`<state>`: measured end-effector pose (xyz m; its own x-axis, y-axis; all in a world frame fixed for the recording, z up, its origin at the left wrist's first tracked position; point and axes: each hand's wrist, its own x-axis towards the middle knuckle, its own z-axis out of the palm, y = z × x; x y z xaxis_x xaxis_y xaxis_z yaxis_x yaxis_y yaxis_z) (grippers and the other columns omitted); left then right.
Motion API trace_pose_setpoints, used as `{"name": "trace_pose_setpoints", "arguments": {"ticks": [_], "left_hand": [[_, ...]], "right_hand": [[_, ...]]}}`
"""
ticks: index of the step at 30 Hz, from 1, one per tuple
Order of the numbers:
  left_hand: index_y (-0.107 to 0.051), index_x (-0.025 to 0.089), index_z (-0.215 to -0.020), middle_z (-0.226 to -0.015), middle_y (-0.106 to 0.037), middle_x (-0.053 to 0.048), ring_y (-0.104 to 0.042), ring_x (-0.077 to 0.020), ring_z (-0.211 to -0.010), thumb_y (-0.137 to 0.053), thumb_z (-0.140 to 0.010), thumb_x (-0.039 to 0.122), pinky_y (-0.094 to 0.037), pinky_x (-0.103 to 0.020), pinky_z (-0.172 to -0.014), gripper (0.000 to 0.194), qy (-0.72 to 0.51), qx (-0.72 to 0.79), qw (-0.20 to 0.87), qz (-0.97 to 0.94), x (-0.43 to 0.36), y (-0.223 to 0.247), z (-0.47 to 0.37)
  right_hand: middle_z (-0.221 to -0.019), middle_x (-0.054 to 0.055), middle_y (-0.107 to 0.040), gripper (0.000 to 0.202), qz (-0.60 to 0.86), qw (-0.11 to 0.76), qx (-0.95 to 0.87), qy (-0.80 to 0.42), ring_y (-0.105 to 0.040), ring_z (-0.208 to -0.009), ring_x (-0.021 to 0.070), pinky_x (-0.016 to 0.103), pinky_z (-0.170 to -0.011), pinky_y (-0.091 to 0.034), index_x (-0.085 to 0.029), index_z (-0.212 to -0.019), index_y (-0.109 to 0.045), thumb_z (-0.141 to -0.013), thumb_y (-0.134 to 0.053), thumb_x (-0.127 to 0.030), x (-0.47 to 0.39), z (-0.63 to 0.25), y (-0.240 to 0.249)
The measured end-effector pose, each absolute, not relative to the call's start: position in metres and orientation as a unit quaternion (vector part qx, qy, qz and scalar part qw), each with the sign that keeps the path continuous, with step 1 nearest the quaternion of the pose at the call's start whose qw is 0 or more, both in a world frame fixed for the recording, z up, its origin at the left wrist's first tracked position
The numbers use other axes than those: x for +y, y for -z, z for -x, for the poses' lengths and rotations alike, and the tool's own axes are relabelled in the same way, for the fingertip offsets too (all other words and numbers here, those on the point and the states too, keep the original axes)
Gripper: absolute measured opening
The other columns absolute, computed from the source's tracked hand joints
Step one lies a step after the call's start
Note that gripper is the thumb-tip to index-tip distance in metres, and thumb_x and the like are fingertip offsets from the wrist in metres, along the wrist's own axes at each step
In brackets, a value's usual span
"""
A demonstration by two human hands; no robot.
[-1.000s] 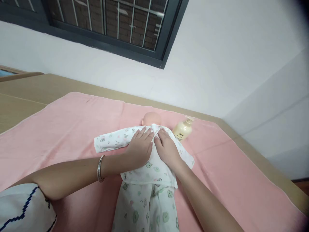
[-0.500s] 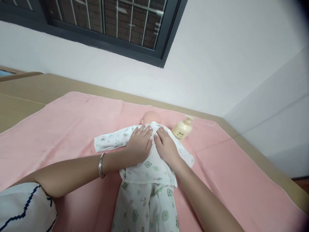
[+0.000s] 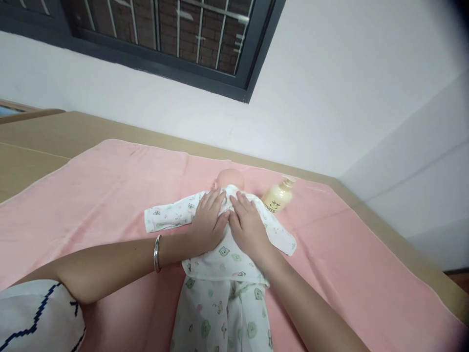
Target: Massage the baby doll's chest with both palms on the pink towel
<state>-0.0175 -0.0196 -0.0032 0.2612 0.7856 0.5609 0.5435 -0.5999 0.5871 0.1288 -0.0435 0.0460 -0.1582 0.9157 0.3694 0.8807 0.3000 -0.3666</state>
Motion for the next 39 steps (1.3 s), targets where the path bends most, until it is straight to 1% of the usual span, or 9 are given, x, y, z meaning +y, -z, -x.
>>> {"name": "trace_pose_setpoints", "arguments": {"ticks": [5, 9, 12, 19, 24, 27, 29, 33, 39], "left_hand": [[-0.035, 0.011, -0.147, -0.155, -0.036, -0.016, -0.025, -0.0255, -0.147, -0.030, -0.099, 0.031, -0.019, -0.048, -0.121, 0.052, -0.437, 0.417, 0.134, -0.786, -0.020, 0.003, 0.018], [-0.036, 0.010, -0.146, -0.154, -0.037, -0.017, -0.025, -0.0262, -0.147, -0.030, -0.099, 0.032, -0.017, -0.049, -0.121, 0.052, -0.437, 0.425, 0.134, -0.781, -0.018, 0.008, 0.017], [-0.036, 0.012, -0.146, -0.154, -0.037, -0.016, -0.026, -0.0263, -0.147, -0.029, -0.100, 0.032, -0.018, -0.050, -0.120, 0.051, -0.441, 0.424, 0.140, -0.779, -0.018, 0.010, 0.016], [-0.042, 0.015, -0.144, -0.152, -0.042, -0.014, -0.032, -0.0286, -0.144, -0.032, -0.098, 0.034, -0.021, -0.052, -0.120, 0.051, -0.392, 0.435, 0.144, -0.798, -0.011, 0.006, 0.020], [-0.051, 0.014, -0.138, -0.151, -0.045, -0.013, -0.032, -0.0295, -0.144, -0.034, -0.097, 0.035, -0.023, -0.053, -0.119, 0.050, -0.369, 0.461, 0.166, -0.790, 0.009, -0.026, 0.024], [-0.053, 0.014, -0.136, -0.151, -0.044, -0.012, -0.036, -0.0258, -0.143, -0.037, -0.095, 0.036, -0.021, -0.046, -0.121, 0.049, -0.401, 0.420, 0.265, -0.770, 0.012, -0.062, 0.005], [-0.055, 0.019, -0.135, -0.149, -0.047, -0.008, -0.039, -0.0230, -0.141, -0.041, -0.094, 0.039, -0.024, -0.041, -0.120, 0.048, -0.422, 0.358, 0.418, -0.720, 0.010, -0.086, -0.017], [-0.040, 0.007, -0.145, -0.151, -0.042, -0.020, -0.041, -0.0230, -0.140, -0.029, -0.096, 0.049, -0.035, -0.034, -0.114, 0.066, -0.380, 0.284, 0.735, -0.484, 0.018, -0.119, -0.067], [-0.020, 0.002, -0.152, -0.157, -0.029, -0.021, -0.030, -0.0201, -0.145, -0.012, -0.096, 0.054, -0.036, -0.032, -0.113, 0.077, -0.332, 0.251, 0.852, -0.319, 0.045, -0.134, -0.097]], "right_hand": [[-0.158, 0.015, -0.028, 0.052, 0.601, 0.296, -0.742, -0.014, -0.022, -0.148, 0.0274, 0.053, -0.118, -0.022, -0.013, -0.146, -0.041, -0.098, -0.035, -0.033, -0.042, -0.130, -0.045], [-0.156, 0.015, -0.032, 0.051, 0.588, 0.242, -0.771, -0.048, -0.023, -0.147, 0.0293, 0.056, -0.119, -0.018, -0.014, -0.144, -0.045, -0.098, -0.036, -0.034, -0.040, -0.134, -0.045], [-0.157, 0.014, -0.031, 0.051, 0.584, 0.273, -0.763, -0.051, -0.023, -0.148, 0.0270, 0.054, -0.119, -0.022, -0.015, -0.147, -0.041, -0.099, -0.035, -0.035, -0.039, -0.136, -0.045], [-0.153, 0.017, -0.037, 0.050, 0.535, 0.234, -0.812, 0.010, -0.028, -0.146, 0.0273, 0.054, -0.118, -0.025, -0.011, -0.144, -0.045, -0.096, -0.035, -0.020, -0.034, -0.147, -0.049], [-0.155, 0.018, -0.034, 0.055, 0.583, 0.322, -0.741, 0.084, -0.026, -0.147, 0.0260, 0.052, -0.119, -0.024, -0.008, -0.144, -0.043, -0.090, -0.034, -0.014, -0.032, -0.184, -0.085], [-0.154, 0.018, -0.035, 0.056, 0.626, 0.361, -0.684, 0.094, -0.026, -0.147, 0.0260, 0.052, -0.120, -0.024, -0.006, -0.145, -0.041, -0.090, -0.032, -0.015, -0.029, -0.208, -0.100], [-0.153, 0.019, -0.036, 0.058, 0.645, 0.362, -0.668, 0.080, -0.027, -0.146, 0.0259, 0.051, -0.120, -0.025, -0.004, -0.146, -0.038, -0.090, -0.031, -0.014, -0.025, -0.220, -0.101], [-0.152, 0.022, -0.038, 0.060, 0.652, 0.311, -0.688, 0.070, -0.029, -0.145, 0.0273, 0.048, -0.119, -0.029, 0.002, -0.144, -0.039, -0.086, -0.033, -0.012, -0.016, -0.230, -0.095], [-0.134, 0.021, -0.054, 0.049, 0.644, 0.285, -0.696, 0.136, -0.045, -0.130, 0.0291, 0.044, -0.109, -0.040, -0.002, -0.129, -0.052, -0.084, -0.039, -0.011, -0.015, -0.227, -0.094]]}}
